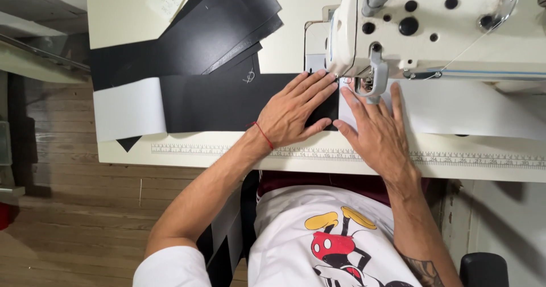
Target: Aligning leather pieces with paper templates and trimming them with scissors in a workshop
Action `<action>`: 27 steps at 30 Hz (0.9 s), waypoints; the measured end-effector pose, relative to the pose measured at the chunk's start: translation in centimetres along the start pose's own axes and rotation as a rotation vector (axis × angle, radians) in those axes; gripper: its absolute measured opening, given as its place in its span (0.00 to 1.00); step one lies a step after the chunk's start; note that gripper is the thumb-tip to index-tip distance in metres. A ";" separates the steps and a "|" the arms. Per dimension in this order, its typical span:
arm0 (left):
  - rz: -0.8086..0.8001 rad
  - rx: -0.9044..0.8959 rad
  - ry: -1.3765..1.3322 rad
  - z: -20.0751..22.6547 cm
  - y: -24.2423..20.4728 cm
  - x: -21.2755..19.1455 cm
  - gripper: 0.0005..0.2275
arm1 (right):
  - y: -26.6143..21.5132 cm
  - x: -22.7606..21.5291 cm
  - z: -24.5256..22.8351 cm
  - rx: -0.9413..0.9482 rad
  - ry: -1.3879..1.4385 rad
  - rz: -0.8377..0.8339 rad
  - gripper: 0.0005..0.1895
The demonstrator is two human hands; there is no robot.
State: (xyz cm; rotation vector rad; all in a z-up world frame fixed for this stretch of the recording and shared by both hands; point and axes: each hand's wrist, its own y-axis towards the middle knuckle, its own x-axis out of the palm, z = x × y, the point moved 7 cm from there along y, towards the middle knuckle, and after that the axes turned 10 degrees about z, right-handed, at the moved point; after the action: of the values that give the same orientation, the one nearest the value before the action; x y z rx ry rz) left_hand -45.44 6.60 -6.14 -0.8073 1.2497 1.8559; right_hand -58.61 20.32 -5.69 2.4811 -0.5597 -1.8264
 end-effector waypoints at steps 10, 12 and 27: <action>-0.008 -0.001 -0.001 -0.7 0.1 0.5 0.32 | 0.1 0.7 0.7 -0.043 -0.003 0.044 0.41; -0.007 -0.001 -0.005 -0.6 0.2 0.4 0.32 | 0.2 0.4 0.3 -0.052 -0.013 0.058 0.40; -0.026 -0.006 0.005 -1.1 0.1 0.8 0.32 | 0.5 0.9 0.8 -0.026 0.014 0.037 0.40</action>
State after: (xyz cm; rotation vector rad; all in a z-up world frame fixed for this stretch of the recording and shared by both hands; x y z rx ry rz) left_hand -45.85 5.73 -7.10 -0.8281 1.2313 1.8388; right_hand -59.27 19.77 -6.65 2.4485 -0.5742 -1.7897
